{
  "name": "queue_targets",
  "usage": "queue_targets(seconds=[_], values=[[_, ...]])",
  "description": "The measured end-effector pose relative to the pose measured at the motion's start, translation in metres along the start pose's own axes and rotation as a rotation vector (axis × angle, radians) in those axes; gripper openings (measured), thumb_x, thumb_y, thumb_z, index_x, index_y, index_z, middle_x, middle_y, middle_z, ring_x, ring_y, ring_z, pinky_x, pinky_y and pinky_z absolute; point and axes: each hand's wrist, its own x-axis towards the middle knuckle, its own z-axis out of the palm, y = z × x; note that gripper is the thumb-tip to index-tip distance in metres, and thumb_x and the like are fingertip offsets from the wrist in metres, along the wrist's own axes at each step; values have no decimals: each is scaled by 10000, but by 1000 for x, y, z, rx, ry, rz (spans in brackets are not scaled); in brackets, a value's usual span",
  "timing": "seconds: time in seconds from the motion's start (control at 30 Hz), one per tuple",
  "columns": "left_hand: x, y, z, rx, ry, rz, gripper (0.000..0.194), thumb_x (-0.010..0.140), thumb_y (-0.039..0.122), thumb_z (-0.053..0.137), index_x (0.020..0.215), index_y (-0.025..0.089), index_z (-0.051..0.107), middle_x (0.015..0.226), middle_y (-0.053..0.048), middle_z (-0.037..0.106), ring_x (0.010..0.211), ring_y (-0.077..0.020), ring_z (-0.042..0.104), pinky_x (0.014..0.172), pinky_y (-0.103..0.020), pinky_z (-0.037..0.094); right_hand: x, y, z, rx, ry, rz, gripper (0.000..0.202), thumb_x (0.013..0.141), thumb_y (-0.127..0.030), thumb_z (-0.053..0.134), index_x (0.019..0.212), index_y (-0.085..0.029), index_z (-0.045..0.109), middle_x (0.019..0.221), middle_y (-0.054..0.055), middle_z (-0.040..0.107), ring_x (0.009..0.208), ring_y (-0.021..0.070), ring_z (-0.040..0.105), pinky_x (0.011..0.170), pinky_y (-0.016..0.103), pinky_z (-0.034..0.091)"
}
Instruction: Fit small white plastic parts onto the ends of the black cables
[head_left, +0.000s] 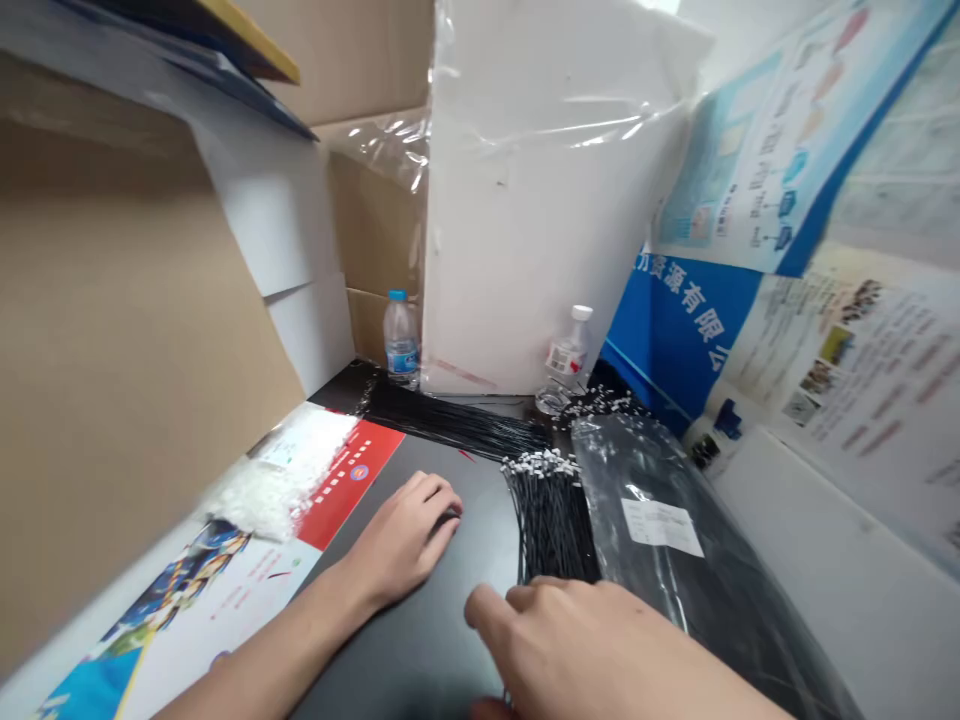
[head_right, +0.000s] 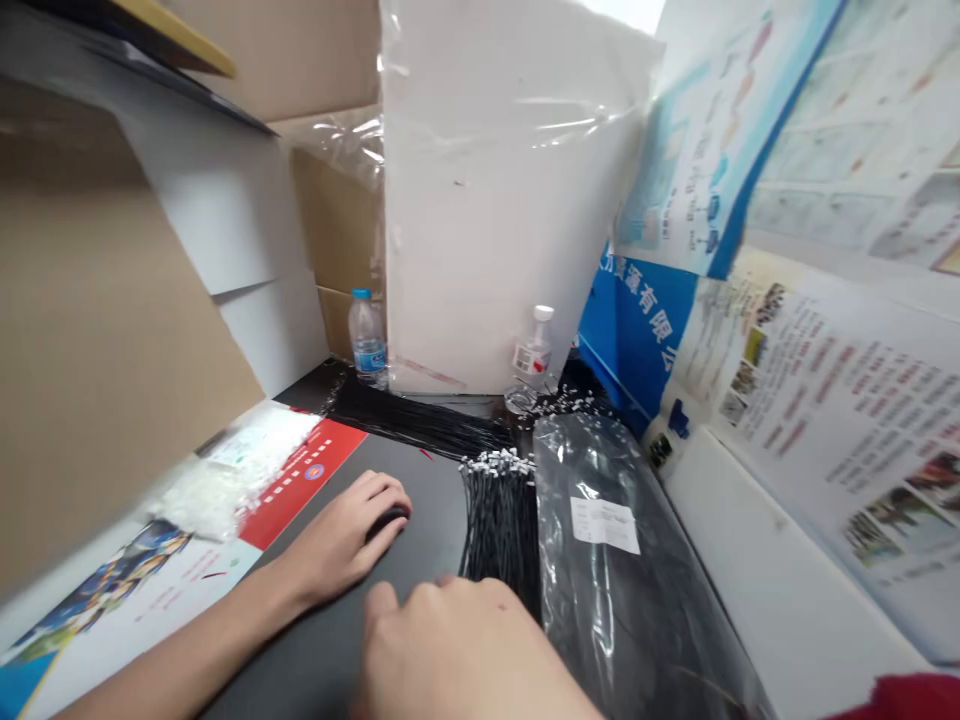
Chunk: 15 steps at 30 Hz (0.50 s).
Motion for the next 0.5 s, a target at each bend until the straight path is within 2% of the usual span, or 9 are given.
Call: queue_targets(seconds=[0.1, 0.2, 0.33, 0.4, 0.5], values=[[-1, -8, 0, -73, 60, -20, 138, 916, 170, 475, 989, 195, 589, 1034, -68, 617, 997, -219, 541, 881, -360, 480, 19, 2, -2, -19, -90, 56, 86, 822, -225, 602, 890, -202, 651, 728, 46, 715, 635, 215, 692, 510, 262, 381], [0, -17, -3, -91, 95, -47, 146, 927, 189, 465, 970, 196, 605, 1017, -63, 628, 988, -211, 554, 874, -343, 494, 54, 10, -10, -28, -42, 78, 144, 891, -270, 532, 951, -216, 652, 871, 53, 734, 757, 216, 700, 582, 271, 404], [-1, -20, -10, 69, 46, -100, 167, 916, 192, 468, 966, 188, 628, 1005, -84, 640, 994, -239, 564, 835, -358, 517, 139, 21, -12, -101, 85, 109, 181, 892, -257, 489, 933, -224, 661, 938, 50, 730, 815, 209, 683, 615, 267, 407], [-1, -16, -12, 169, -5, -92, 184, 911, 172, 462, 948, 183, 642, 1001, -101, 644, 1009, -256, 560, 834, -376, 521, 188, 22, -7, -92, 161, 125, 198, 895, -241, 476, 982, -239, 653, 988, 41, 723, 872, 200, 674, 642, 258, 421], [-1, -9, -14, 275, -66, -71, 199, 889, 142, 469, 959, 146, 656, 993, -141, 641, 988, -292, 561, 791, -413, 532, 249, 20, 5, -91, 193, 153, 259, 936, -278, 444, 1126, -238, 615, 1134, 67, 688, 980, 205, 653, 723, 269, 453]])
